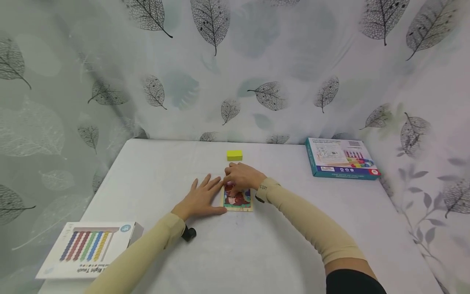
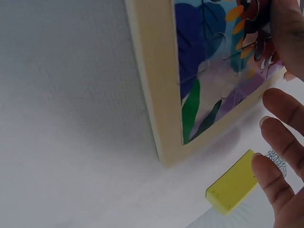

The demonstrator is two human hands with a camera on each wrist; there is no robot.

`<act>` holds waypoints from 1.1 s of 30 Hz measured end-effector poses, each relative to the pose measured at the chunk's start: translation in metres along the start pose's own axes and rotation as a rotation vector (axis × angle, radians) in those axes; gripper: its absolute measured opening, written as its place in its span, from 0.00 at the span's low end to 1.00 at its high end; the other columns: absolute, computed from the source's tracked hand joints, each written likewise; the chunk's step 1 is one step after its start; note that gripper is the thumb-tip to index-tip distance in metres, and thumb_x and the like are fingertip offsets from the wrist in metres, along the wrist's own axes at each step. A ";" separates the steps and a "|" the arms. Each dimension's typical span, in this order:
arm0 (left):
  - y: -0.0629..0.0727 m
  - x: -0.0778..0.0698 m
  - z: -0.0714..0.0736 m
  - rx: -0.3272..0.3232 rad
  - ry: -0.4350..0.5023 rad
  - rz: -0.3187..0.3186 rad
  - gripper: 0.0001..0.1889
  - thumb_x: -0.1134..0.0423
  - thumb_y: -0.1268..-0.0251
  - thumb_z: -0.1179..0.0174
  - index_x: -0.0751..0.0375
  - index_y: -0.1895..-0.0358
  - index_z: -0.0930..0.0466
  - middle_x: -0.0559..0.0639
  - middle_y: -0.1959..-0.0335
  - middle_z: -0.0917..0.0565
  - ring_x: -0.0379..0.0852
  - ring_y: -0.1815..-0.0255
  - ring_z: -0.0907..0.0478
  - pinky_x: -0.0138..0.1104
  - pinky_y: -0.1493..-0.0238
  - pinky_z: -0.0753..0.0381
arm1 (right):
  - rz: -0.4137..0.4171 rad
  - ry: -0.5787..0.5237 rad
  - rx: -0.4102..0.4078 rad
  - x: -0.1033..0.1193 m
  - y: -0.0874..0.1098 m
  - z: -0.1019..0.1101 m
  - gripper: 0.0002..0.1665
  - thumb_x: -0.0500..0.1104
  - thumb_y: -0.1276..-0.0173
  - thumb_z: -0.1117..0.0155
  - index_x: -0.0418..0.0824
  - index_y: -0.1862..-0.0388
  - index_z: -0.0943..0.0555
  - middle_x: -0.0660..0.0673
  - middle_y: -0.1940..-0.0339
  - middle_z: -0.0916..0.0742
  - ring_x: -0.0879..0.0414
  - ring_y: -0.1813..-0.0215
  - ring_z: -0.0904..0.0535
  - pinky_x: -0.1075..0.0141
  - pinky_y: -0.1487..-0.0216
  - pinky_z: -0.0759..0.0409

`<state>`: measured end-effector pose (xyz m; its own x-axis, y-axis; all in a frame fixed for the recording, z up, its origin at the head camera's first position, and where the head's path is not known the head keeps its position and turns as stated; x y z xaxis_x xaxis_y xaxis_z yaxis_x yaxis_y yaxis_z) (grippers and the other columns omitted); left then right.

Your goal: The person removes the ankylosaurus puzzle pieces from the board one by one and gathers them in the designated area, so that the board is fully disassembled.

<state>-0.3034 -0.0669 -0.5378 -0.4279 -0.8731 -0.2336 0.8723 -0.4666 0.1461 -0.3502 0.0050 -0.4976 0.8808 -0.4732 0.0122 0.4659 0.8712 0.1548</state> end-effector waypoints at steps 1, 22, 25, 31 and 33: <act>0.000 0.000 0.000 0.000 -0.001 0.001 0.53 0.22 0.43 0.47 0.45 0.18 0.49 0.46 0.17 0.46 0.59 0.15 0.57 0.68 0.23 0.52 | 0.003 -0.009 0.003 0.000 0.000 0.001 0.31 0.64 0.46 0.27 0.54 0.45 0.14 0.49 0.52 0.15 0.56 0.55 0.29 0.60 0.53 0.23; 0.000 0.000 -0.001 -0.013 0.025 0.010 0.54 0.22 0.44 0.45 0.46 0.19 0.48 0.47 0.17 0.45 0.61 0.15 0.55 0.69 0.24 0.53 | 0.008 0.031 0.032 0.001 -0.006 -0.005 0.30 0.64 0.47 0.28 0.58 0.45 0.15 0.52 0.54 0.18 0.59 0.55 0.29 0.63 0.51 0.23; 0.000 0.001 -0.003 -0.015 0.032 0.015 0.53 0.22 0.45 0.45 0.45 0.19 0.47 0.47 0.17 0.45 0.62 0.15 0.55 0.69 0.24 0.53 | 0.019 0.028 0.035 0.003 -0.006 -0.005 0.30 0.65 0.47 0.28 0.58 0.45 0.15 0.51 0.54 0.18 0.58 0.56 0.30 0.62 0.52 0.24; -0.001 0.000 -0.002 -0.022 0.023 0.012 0.53 0.22 0.45 0.44 0.43 0.19 0.47 0.46 0.17 0.45 0.61 0.15 0.55 0.69 0.24 0.52 | 0.017 0.044 0.051 0.002 -0.009 -0.004 0.30 0.65 0.48 0.28 0.58 0.46 0.16 0.51 0.51 0.18 0.58 0.55 0.29 0.60 0.51 0.23; -0.002 0.000 -0.001 -0.022 0.016 0.009 0.53 0.22 0.45 0.44 0.43 0.19 0.47 0.45 0.16 0.46 0.61 0.15 0.55 0.69 0.24 0.52 | 0.008 0.052 0.057 0.000 -0.010 -0.004 0.30 0.66 0.49 0.28 0.59 0.46 0.16 0.52 0.51 0.18 0.58 0.55 0.30 0.61 0.50 0.24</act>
<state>-0.3046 -0.0657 -0.5386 -0.4163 -0.8748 -0.2478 0.8811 -0.4555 0.1276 -0.3544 -0.0026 -0.5035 0.8883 -0.4577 -0.0375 0.4547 0.8653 0.2109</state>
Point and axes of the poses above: each hand's wrist, its own y-axis away from the middle knuckle, its own z-axis out of the back of the hand, x = y × z, the point moved 10 cm from there along -y, towards the middle knuckle
